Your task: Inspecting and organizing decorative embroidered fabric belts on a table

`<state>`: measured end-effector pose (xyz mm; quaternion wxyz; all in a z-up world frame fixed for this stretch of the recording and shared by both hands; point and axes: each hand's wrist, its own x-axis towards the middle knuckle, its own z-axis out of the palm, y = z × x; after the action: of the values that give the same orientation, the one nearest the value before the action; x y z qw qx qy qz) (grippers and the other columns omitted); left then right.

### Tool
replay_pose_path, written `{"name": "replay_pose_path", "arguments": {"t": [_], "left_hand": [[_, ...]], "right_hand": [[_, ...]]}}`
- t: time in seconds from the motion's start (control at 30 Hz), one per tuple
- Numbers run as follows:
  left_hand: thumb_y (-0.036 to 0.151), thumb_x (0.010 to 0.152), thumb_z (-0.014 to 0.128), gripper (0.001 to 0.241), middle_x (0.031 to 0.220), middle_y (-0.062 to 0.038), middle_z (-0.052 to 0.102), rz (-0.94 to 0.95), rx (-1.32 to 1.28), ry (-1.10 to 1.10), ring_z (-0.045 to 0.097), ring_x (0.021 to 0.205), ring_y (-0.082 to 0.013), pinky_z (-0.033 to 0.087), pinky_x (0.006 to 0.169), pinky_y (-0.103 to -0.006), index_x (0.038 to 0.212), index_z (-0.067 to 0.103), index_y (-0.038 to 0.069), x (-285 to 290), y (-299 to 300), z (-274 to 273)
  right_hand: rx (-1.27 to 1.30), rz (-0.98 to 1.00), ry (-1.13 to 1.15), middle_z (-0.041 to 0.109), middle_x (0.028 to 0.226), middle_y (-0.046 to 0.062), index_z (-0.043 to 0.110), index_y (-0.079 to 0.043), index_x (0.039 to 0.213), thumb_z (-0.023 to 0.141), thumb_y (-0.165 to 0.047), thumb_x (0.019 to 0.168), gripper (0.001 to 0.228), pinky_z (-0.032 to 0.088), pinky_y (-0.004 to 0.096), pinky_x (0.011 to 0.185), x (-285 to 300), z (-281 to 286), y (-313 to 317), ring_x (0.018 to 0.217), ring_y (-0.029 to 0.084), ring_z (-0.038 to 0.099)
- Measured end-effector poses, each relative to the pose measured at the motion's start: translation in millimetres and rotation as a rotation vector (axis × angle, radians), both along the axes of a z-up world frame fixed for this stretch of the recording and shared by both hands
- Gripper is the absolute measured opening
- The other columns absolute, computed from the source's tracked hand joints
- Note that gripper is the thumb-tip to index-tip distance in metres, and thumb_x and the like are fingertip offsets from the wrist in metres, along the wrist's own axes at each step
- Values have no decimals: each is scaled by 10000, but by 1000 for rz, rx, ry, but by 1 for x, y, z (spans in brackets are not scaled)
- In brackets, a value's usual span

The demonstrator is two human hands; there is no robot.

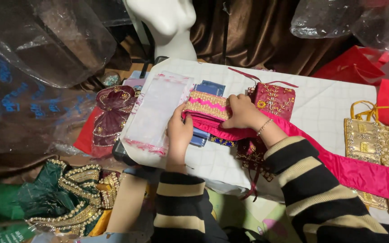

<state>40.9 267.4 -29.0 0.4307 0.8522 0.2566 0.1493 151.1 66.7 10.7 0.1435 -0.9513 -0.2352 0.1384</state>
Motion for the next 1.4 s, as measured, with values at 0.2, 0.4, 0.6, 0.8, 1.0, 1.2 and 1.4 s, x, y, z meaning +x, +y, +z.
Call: {"name": "replay_pose_path", "arguments": {"t": [0.2, 0.4, 0.6, 0.8, 1.0, 1.2, 1.4], "left_hand": [[309, 897, 604, 454, 1189, -137, 718, 34, -108, -95, 675, 1138, -316, 540, 962, -435, 1346, 620, 243, -12, -4, 24], [187, 894, 552, 594, 1402, -231, 592, -184, -193, -185, 561, 1293, -423, 456, 1076, -497, 1485, 507, 232, -49, -21, 95], [249, 808, 731, 537, 1576, -326, 279, -331, -115, -330, 386, 1380, -543, 316, 1150, -583, 1283, 549, 79, -45, -22, 75], [124, 808, 640, 764, 1427, -259, 549, -270, -300, -419, 506, 1344, -432, 399, 1131, -512, 1512, 347, 178, -40, -20, 75], [237, 870, 589, 505, 1298, -71, 670, -113, -365, -255, 581, 1279, -258, 403, 1129, -463, 1373, 595, 296, -18, -10, 8], [185, 899, 603, 563, 1413, -122, 572, -162, -197, -409, 520, 1340, -311, 381, 1157, -465, 1449, 522, 274, -18, -15, 16], [123, 934, 619, 647, 1552, -183, 453, -207, 5, -581, 448, 1414, -375, 355, 1190, -468, 1541, 433, 248, -32, -31, 62]], "right_hand": [[374, -42, -83, 483, 1231, 264, 505, 37, 1353, 927, -408, 552, 1009, 372, 528, 1092, -22, 38, -1, 1232, 476, 454], [822, -98, 55, 450, 1289, 375, 470, 87, 1394, 839, -174, 666, 857, 391, 585, 1084, -62, 103, 0, 1278, 564, 462], [943, -111, 6, 471, 1396, 321, 434, -72, 1491, 909, -253, 660, 975, 485, 550, 1037, -62, 108, 9, 1274, 509, 519], [1173, -48, 142, 405, 1419, 327, 327, -55, 1536, 915, -119, 671, 1047, 531, 485, 1033, -85, 116, 22, 1300, 452, 495], [1135, 179, 79, 273, 1503, 425, 145, 65, 1569, 953, -237, 709, 1218, 408, 589, 1080, -93, 113, 30, 1357, 523, 387], [900, 202, 187, 145, 1533, 493, -91, 69, 1560, 946, -304, 687, 1405, 277, 676, 1145, -115, 122, 39, 1411, 639, 250], [1159, -142, 227, 306, 1519, 402, 56, -13, 1592, 980, -330, 642, 1363, 306, 592, 1178, -138, 114, 61, 1417, 516, 384]]}}
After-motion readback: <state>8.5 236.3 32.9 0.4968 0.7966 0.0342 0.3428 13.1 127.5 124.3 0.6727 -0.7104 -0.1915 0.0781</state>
